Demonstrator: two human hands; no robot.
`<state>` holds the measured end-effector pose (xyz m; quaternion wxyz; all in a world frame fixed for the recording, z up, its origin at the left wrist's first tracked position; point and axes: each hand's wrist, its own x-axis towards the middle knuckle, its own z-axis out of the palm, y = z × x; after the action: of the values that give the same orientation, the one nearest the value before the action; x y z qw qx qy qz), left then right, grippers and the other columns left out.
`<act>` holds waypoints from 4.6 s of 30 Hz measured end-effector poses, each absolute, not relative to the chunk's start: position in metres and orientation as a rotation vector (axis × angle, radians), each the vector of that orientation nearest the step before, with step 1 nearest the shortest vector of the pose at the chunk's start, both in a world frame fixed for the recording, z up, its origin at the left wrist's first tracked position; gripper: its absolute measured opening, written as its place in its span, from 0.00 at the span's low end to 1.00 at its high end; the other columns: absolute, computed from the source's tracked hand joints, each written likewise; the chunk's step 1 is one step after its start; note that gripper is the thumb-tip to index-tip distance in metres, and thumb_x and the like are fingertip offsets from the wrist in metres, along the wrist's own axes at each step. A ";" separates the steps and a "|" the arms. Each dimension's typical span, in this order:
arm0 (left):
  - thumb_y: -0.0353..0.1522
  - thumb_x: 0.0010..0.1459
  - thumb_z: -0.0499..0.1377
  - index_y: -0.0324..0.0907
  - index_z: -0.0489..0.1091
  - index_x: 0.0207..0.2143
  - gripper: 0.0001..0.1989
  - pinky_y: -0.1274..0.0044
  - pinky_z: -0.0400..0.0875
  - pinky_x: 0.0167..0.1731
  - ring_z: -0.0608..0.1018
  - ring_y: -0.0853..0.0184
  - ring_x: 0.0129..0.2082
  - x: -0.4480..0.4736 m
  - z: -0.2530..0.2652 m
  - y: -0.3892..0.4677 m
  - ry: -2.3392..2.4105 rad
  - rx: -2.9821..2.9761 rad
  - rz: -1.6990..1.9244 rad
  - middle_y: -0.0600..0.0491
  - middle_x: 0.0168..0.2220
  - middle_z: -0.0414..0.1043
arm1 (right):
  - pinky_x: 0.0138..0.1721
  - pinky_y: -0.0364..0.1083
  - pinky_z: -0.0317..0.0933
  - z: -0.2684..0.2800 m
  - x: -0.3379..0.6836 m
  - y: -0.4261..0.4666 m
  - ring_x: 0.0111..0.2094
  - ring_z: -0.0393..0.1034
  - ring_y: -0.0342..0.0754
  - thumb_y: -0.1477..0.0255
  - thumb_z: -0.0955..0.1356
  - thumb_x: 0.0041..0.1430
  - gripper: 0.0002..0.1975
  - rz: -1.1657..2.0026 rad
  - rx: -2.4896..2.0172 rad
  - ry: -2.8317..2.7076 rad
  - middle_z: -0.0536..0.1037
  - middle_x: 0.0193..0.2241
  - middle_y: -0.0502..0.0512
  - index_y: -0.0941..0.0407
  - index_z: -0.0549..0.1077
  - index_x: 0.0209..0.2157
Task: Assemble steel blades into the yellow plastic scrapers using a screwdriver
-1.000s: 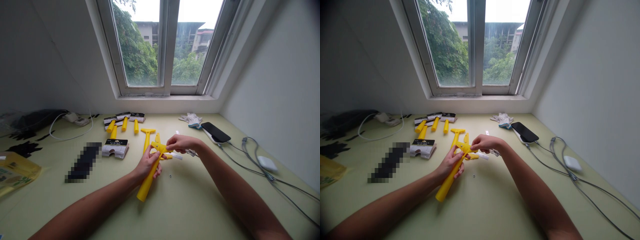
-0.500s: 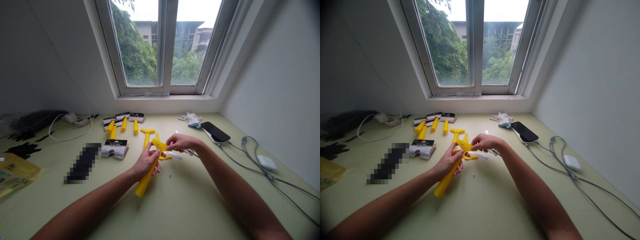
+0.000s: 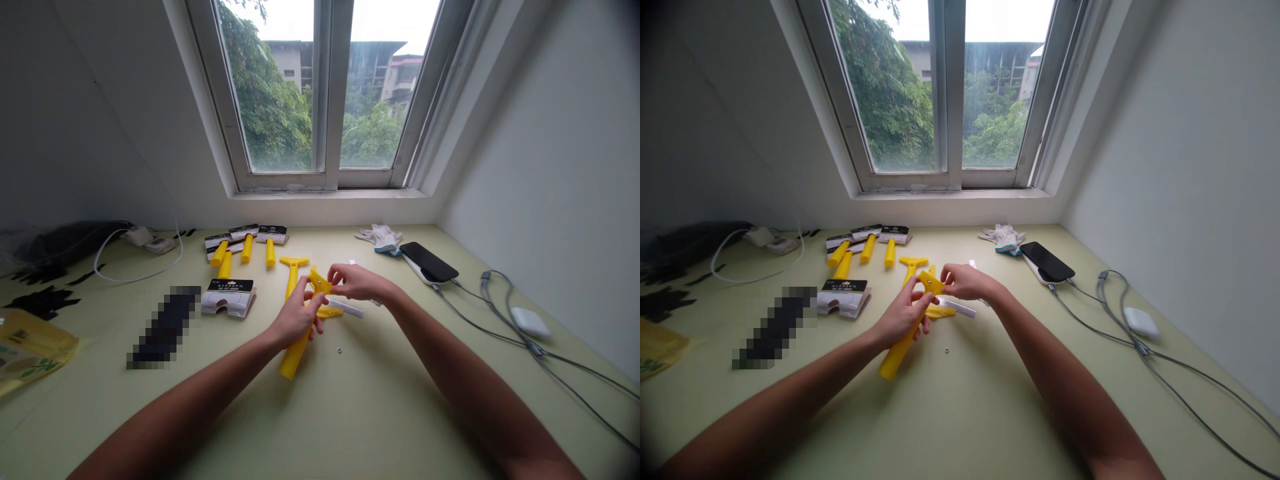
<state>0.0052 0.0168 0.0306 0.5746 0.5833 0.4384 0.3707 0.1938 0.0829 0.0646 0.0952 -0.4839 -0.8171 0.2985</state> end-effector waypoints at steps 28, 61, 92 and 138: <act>0.41 0.65 0.47 0.47 0.53 0.51 0.15 0.82 0.67 0.14 0.76 0.71 0.18 0.013 0.048 0.078 1.278 1.911 0.418 0.45 0.44 0.67 | 0.26 0.38 0.58 0.058 0.200 0.097 0.29 0.72 0.42 0.66 0.66 0.55 0.11 0.638 -1.499 -2.247 0.81 0.31 0.53 0.56 0.78 0.32; 0.38 0.64 0.48 0.46 0.54 0.52 0.15 0.84 0.65 0.15 0.74 0.73 0.18 0.010 0.046 0.074 1.288 1.880 0.463 0.48 0.39 0.70 | 0.26 0.42 0.57 0.049 0.201 0.094 0.28 0.73 0.50 0.74 0.70 0.46 0.07 0.448 -1.888 -2.489 0.80 0.29 0.63 0.59 0.80 0.29; 0.37 0.65 0.47 0.47 0.52 0.47 0.10 0.85 0.65 0.12 0.76 0.73 0.18 0.016 0.057 0.067 1.183 1.801 0.638 0.48 0.43 0.70 | 0.25 0.42 0.49 0.054 0.181 0.085 0.27 0.69 0.46 0.70 0.62 0.58 0.14 0.240 -1.775 -2.261 0.80 0.29 0.59 0.56 0.78 0.28; 0.34 0.53 0.59 0.42 0.60 0.52 0.24 0.83 0.64 0.14 0.69 0.76 0.17 0.016 0.050 0.070 0.935 1.600 0.818 0.58 0.30 0.64 | 0.21 0.38 0.54 0.069 0.196 0.093 0.21 0.66 0.40 0.69 0.67 0.50 0.08 0.637 -1.629 -1.953 0.78 0.26 0.52 0.57 0.76 0.31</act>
<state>0.0160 0.0699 0.0501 0.5292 0.6702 0.3916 0.3427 0.1955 0.0930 0.0688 0.2571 -0.6004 -0.7200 0.2348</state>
